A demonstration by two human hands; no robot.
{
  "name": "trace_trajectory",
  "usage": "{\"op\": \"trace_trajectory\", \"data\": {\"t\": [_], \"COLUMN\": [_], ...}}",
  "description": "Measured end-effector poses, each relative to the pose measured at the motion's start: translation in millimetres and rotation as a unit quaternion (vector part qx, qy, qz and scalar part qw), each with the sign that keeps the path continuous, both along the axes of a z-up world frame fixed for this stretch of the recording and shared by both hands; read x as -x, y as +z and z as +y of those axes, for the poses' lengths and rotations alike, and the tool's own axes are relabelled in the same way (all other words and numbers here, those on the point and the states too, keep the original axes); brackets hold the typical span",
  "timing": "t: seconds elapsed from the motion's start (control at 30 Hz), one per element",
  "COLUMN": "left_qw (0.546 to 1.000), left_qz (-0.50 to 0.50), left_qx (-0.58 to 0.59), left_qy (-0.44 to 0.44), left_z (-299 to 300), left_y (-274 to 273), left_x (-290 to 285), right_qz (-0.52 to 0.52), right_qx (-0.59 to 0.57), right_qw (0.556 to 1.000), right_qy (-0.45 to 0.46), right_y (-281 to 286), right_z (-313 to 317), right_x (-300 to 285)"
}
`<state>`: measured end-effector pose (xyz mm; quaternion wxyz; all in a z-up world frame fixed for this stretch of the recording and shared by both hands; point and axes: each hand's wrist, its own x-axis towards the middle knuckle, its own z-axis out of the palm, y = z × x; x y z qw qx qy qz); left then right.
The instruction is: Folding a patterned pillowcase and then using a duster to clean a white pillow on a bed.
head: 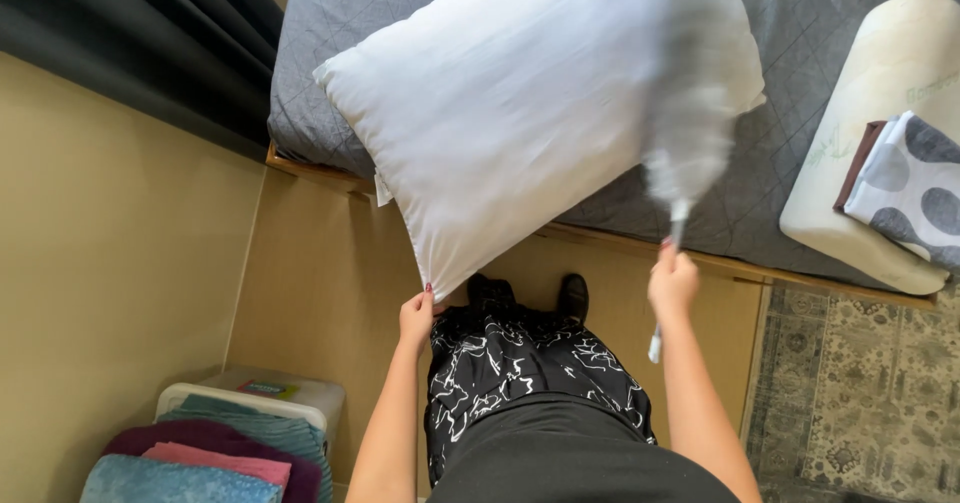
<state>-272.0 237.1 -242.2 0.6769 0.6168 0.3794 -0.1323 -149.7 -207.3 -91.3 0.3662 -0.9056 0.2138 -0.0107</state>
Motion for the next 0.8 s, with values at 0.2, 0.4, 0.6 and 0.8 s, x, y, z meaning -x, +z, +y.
{"op": "trace_trajectory", "data": {"t": [0.2,0.4,0.6,0.8], "left_qw": [0.963,0.886,0.792,0.786], "left_qz": [0.001,-0.118,-0.249,-0.305], "left_qx": [-0.247,-0.448,-0.548,-0.510], "left_qy": [-0.112,-0.015,-0.107,-0.169], "left_z": [0.4,-33.6,-75.7,-132.7], "left_y": [25.0,155.7,222.9,241.9], "left_x": [-17.1,-81.8,-174.1,-239.8], "right_qz": [0.045,-0.071,-0.002,0.068], "right_qx": [-0.244,-0.148,-0.077,-0.279], "right_qw": [0.936,0.986,0.992,0.942], "right_qy": [-0.250,0.011,0.102,-0.172], "right_y": [58.6,30.1,-8.2,-2.8], "right_z": [5.6,60.4,36.1,-33.6], "right_x": [-47.3,4.5,22.7,-12.9]}}
